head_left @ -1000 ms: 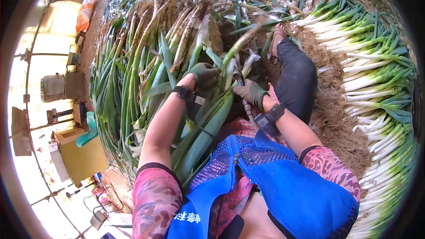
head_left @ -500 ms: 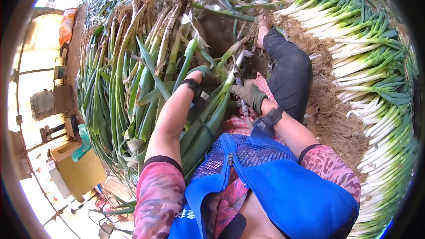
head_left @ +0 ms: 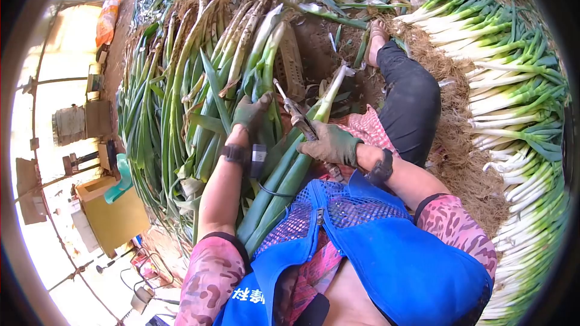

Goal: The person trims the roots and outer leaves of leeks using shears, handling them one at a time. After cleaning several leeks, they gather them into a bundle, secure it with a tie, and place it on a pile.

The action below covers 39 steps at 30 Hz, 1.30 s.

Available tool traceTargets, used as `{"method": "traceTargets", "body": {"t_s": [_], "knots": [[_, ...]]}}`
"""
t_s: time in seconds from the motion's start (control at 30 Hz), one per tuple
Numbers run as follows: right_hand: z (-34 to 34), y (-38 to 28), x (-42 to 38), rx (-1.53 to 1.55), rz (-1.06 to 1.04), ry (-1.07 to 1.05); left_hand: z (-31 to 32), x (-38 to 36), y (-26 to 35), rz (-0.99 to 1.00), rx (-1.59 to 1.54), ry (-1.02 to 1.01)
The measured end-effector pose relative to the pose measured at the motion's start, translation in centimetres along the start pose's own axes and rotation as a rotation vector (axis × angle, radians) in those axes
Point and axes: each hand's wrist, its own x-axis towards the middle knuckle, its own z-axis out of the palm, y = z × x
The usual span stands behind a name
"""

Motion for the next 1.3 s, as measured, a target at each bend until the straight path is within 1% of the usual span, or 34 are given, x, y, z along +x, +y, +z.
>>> {"method": "traceTargets", "body": {"t_s": [0.03, 0.07, 0.1, 0.17, 0.27, 0.3, 0.37, 0.4, 0.43, 0.47, 0.53, 0.67, 0.7, 0.73, 0.8, 0.87, 0.9, 1.03, 1.13, 1.17, 1.27, 1.3], "knots": [[0.0, -0.1, 0.0, -0.039, -0.040, 0.050, 0.3, -0.1, 0.1, 0.004, -0.007, 0.014], [-0.1, -0.2, 0.3, -0.019, -0.033, 0.059, 0.4, 0.1, 0.1, 0.011, -0.013, 0.028], [-0.2, -0.3, 0.7, 0.002, -0.026, 0.069, 0.6, 1.8, -1.6, -0.009, -0.006, 0.042], [0.1, -0.4, 1.3, -0.006, -0.039, 0.123, 1.0, 2.6, -2.6, 0.009, -0.037, 0.058], [0.8, -1.5, -0.3, -0.100, -0.039, 0.061, 0.5, 3.1, -3.2, 0.053, -0.015, 0.114], [0.9, -1.2, 0.2, -0.126, -0.009, 0.071, 0.7, 3.0, -3.3, 0.068, -0.002, 0.133], [0.5, -0.7, 1.4, -0.032, 0.011, 0.101, 1.0, 2.3, -2.5, 0.088, -0.028, 0.132], [0.2, -0.3, 2.4, 0.017, 0.019, 0.119, 1.0, 1.8, -1.9, 0.101, -0.038, 0.131], [0.2, 1.2, 4.8, 0.018, -0.050, 0.153, 1.1, 1.1, -1.0, 0.107, -0.023, 0.144], [-0.7, 0.2, 5.4, 0.055, -0.102, 0.188, 1.0, 0.2, -0.1, 0.112, -0.005, 0.157], [-2.1, 0.1, 9.2, 0.043, -0.027, 0.145, 0.9, -0.5, 0.4, 0.122, 0.022, 0.174], [-4.2, -0.5, 14.8, 0.166, -0.034, 0.361, 1.0, -1.0, 0.6, 0.160, 0.061, 0.219], [-5.1, -0.1, 16.0, 0.195, 0.013, 0.313, 0.9, -1.2, 0.6, 0.173, 0.074, 0.238], [-5.7, -0.2, 16.4, 0.224, 0.061, 0.266, 0.8, -1.3, 0.7, 0.151, 0.079, 0.212], [-5.9, 0.0, 16.8, 0.162, -0.014, 0.340, 0.4, -1.6, 0.8, 0.109, 0.087, 0.162], [-5.5, 0.6, 17.6, 0.133, -0.078, 0.386, 0.7, -1.4, 0.3, 0.112, 0.035, 0.155], [-5.7, 0.8, 18.1, 0.165, -0.074, 0.393, 0.7, -1.2, 0.0, 0.119, 0.034, 0.152], [-7.6, 1.1, 20.3, 0.223, -0.002, 0.384, 0.7, -0.8, -0.7, 0.118, 0.080, 0.168], [-8.7, 1.6, 21.8, 0.205, 0.000, 0.350, 0.9, -1.0, -0.7, 0.229, 0.020, 0.190], [-9.2, 1.8, 22.2, 0.235, 0.010, 0.333, 0.9, -1.1, -0.7, 0.218, 0.037, 0.190], [-10.0, 2.3, 22.9, 0.193, -0.019, 0.352, 0.9, -1.5, -0.3, 0.207, 0.080, 0.196], [-10.0, 3.4, 24.7, 0.134, -0.083, 0.322, 1.0, -1.8, 0.1, 0.217, 0.087, 0.199]]}}
